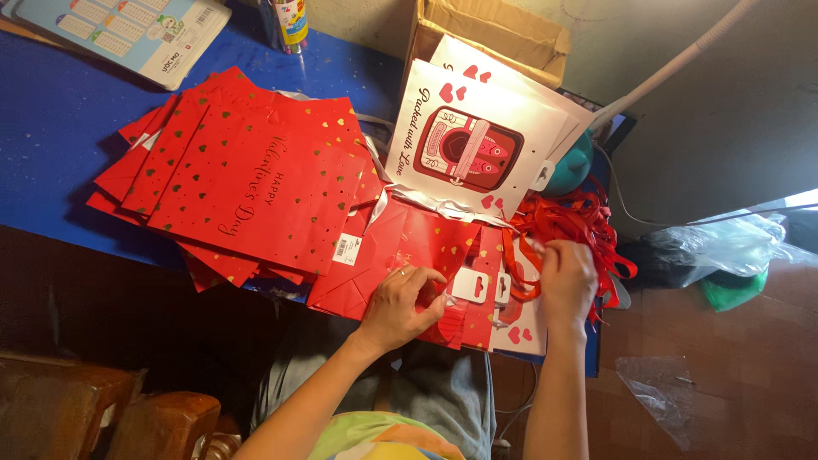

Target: The person folds red Valentine's Day paper gift bags on a blue table, creasing the sides and bottoms, and threads white ribbon handles through the punched holes of each bag, stacking finished bags with the pile of completed ones.

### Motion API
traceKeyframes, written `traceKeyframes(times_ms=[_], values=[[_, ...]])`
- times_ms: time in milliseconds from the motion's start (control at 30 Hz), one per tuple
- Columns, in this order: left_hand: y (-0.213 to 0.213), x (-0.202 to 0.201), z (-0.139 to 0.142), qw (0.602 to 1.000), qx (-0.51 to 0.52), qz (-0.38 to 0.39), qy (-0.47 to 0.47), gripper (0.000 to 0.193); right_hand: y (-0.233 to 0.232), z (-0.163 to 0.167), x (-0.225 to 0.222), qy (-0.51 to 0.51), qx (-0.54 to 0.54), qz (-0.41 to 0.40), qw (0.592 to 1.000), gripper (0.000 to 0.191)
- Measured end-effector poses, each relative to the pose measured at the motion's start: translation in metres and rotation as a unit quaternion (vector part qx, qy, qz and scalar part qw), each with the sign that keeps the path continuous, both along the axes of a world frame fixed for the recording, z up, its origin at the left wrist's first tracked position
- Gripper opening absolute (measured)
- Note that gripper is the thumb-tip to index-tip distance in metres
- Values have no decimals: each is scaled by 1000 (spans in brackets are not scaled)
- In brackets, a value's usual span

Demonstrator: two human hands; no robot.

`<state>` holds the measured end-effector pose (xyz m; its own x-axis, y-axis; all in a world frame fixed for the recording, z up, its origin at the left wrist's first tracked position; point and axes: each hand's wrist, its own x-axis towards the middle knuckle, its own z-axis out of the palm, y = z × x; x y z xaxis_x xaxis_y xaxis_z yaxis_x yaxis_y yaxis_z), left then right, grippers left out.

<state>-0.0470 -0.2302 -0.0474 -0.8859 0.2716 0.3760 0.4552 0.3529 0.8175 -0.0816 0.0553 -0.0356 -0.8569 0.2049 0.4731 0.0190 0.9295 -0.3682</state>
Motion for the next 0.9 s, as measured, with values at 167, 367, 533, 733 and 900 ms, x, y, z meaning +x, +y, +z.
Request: traceKeyframes(times_ms=[167, 367, 533, 733, 900], values=[[0, 1, -2, 1000, 6, -2, 16, 25, -15, 5, 7, -3, -178, 60, 982, 19], [-1, 2, -1, 1000, 4, 2, 15, 24, -39, 9, -19, -123, -240, 194, 943, 39], [-1, 3, 0, 1000, 2, 6, 2, 24, -35, 36, -32, -59, -59, 138, 987, 33], [-1, -1, -5, 995, 92, 16, -40, 22, -66, 59, -2, -36, -28, 208, 977, 47], [-13, -9, -8, 952, 272, -1, -143, 29, -88, 71, 27, -103, 17, 305, 947, 61]])
